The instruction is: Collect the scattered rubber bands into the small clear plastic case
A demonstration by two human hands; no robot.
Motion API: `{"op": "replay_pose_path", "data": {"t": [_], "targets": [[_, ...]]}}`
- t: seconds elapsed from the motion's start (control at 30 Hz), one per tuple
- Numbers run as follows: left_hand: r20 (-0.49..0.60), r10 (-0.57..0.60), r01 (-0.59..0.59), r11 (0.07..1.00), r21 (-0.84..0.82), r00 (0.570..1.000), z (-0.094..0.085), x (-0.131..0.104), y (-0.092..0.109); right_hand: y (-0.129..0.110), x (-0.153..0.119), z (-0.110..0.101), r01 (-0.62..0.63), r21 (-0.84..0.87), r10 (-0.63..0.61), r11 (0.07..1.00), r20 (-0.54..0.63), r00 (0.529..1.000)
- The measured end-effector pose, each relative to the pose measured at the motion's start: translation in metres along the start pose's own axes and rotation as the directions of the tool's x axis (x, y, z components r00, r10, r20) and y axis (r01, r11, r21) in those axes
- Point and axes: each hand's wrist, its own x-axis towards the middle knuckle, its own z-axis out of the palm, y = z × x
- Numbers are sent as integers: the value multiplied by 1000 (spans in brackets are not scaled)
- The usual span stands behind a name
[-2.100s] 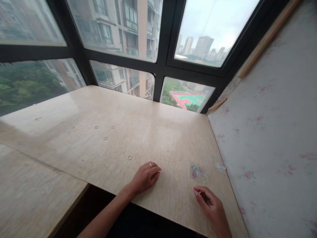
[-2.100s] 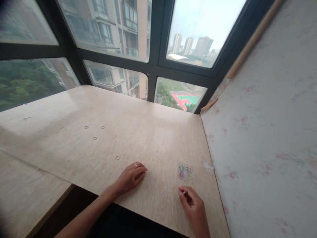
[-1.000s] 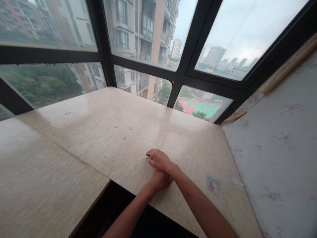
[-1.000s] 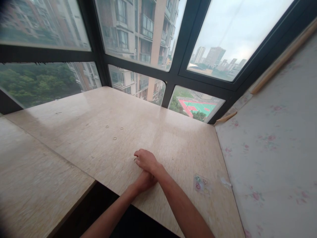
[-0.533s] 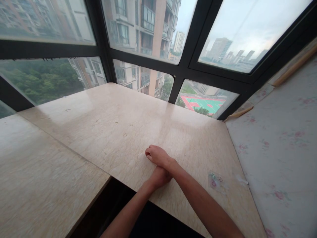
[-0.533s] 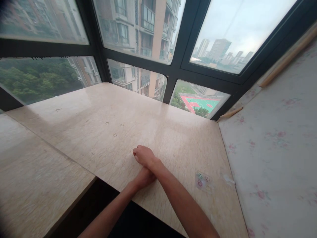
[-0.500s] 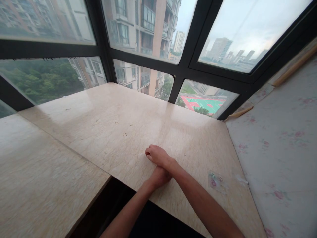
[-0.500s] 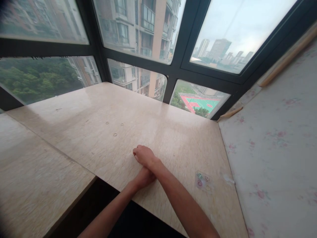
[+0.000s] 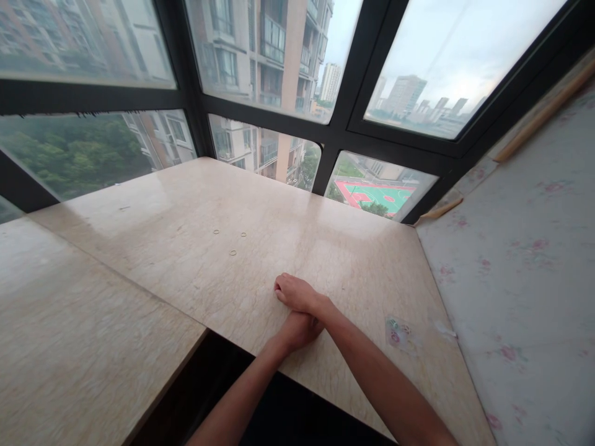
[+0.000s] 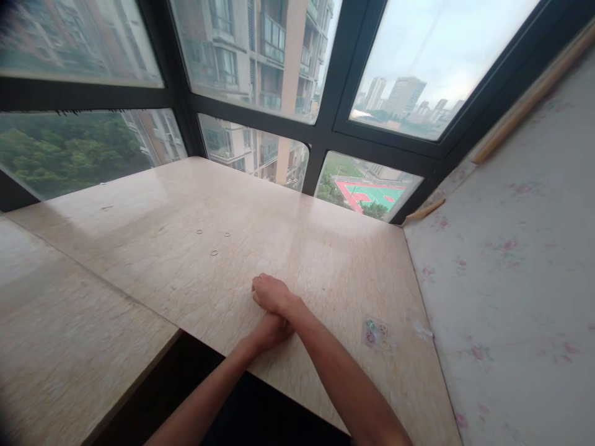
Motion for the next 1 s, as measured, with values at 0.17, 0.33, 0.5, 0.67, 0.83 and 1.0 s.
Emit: {"op": "replay_pose_path", "data": {"t": [0.17, 0.33, 0.5, 0.67, 0.83, 1.0], "targets": [[-12, 72, -72, 996, -60, 997, 1, 2, -3, 7, -7, -3, 2, 244, 34, 970, -143, 989], [1, 117, -117, 988, -98, 993, 2, 5, -6, 21, -16, -2, -7, 536, 183, 844, -275, 944], [-44, 138, -143, 980, -141, 989, -2, 7, -1, 36, -41, -8, 14, 732, 353, 682, -346, 869], [-20, 127, -129, 983, -130, 992, -6, 7, 2, 48, -90, -21, 87, 857, 530, 508, -391, 753], [2, 123, -121, 985, -123, 992, -6, 7, -1, 63, -155, -27, 114, 880, 677, 460, -431, 597], [10, 142, -140, 984, -108, 990, -6, 8, -4, 82, -224, -24, -6, 861, 776, 508, -455, 438]]}}
